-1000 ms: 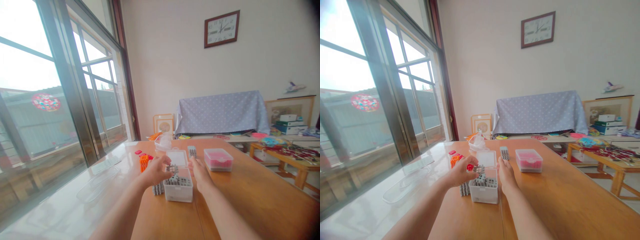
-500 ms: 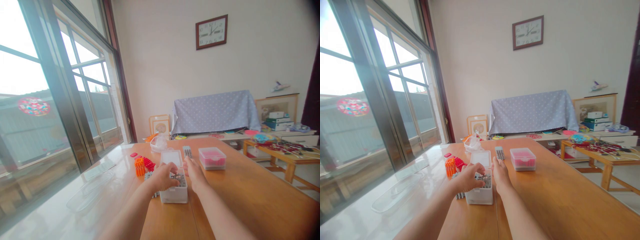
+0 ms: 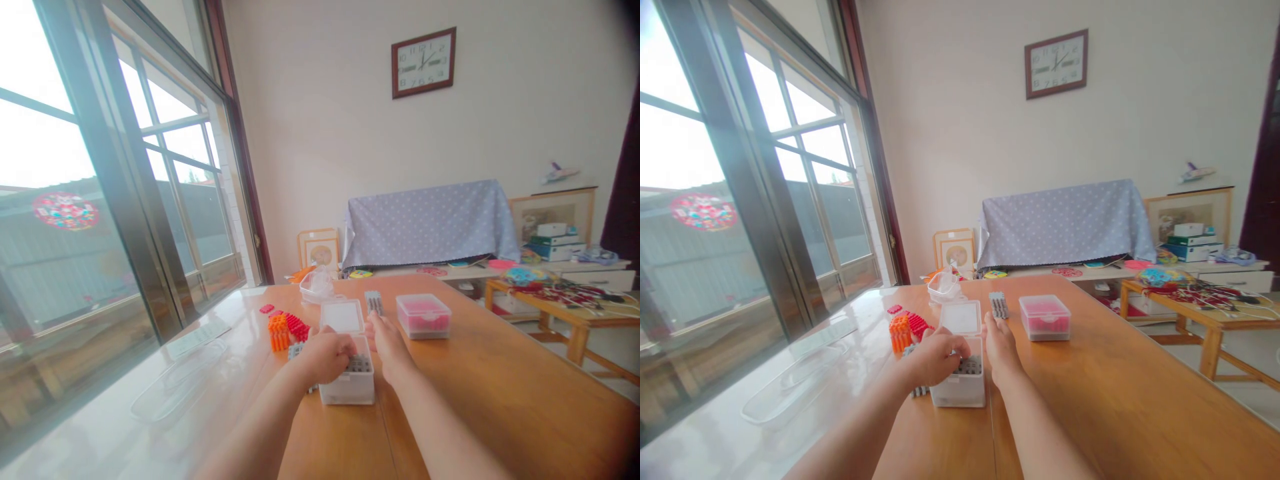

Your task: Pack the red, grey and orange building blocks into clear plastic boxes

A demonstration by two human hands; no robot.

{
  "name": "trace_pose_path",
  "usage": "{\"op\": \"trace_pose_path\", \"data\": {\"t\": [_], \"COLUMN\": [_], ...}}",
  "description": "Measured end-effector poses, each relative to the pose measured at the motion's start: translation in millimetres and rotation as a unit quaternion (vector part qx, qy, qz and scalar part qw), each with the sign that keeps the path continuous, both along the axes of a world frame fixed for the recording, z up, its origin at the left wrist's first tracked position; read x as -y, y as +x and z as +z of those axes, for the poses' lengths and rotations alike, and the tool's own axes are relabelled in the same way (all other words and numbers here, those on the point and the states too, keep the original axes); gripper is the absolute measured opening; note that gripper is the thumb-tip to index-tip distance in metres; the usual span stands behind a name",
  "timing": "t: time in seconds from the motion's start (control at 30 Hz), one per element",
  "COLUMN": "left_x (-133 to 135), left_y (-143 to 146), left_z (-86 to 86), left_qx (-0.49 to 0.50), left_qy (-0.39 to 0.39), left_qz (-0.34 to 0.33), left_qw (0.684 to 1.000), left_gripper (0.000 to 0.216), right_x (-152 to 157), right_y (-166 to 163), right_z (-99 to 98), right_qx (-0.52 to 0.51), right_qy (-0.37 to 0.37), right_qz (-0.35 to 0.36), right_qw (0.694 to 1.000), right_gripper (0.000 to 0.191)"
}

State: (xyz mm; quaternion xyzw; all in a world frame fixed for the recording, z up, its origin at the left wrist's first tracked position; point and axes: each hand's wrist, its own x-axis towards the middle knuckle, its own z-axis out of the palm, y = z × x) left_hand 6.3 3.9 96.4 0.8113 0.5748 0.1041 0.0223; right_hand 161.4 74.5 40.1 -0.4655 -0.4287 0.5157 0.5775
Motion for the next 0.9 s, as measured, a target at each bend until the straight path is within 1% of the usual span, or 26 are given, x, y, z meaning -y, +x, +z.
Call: {"op": "trace_pose_path", "data": {"t": [0.1, 0.2, 0.33, 0.47, 0.7, 0.8, 0.9], "left_x": [-0.4, -0.6, 1.1, 1.5, -6.3, -6.6, -4.8], "left_y": [1.5, 3.7, 6.0, 8.7, 13.5, 12.6, 8.2], "left_z": [-0.9, -0.1, 3.2, 5.2, -0.6, -3.6, -2.6], "left_qx": [-0.032, -0.032, -0.006, -0.016, -0.059, -0.043, 0.006], "left_qy": [-0.007, -0.002, 0.003, -0.009, -0.009, 0.01, 0.024], "left_qz": [-0.006, -0.021, -0.022, -0.043, -0.041, -0.025, -0.009], "left_qw": [0.999, 0.999, 1.0, 0.999, 0.997, 0.999, 1.0], "left_gripper": [0.03, 0.033, 0.028, 0.025, 0.027, 0.028, 0.03], "right_x": [0.8, 1.2, 1.0, 1.7, 1.8, 1.3, 1.0], "right_y": [-0.7, -0.9, -0.6, -0.6, -0.2, 0.7, 1.3], "right_z": [0.5, 1.0, 1.6, 3.0, 3.5, 3.3, 2.9], "right_qx": [-0.01, -0.015, -0.006, -0.003, -0.007, 0.001, 0.002], "right_qy": [0.0, 0.001, -0.006, -0.009, -0.008, -0.007, -0.003], "right_qz": [0.001, 0.005, 0.004, 0.004, 0.003, 0.008, 0.015], "right_qw": [1.0, 1.0, 1.0, 1.0, 1.0, 1.0, 1.0], "right_gripper": [0.047, 0.047, 0.047, 0.047, 0.048, 0.048, 0.047]}}
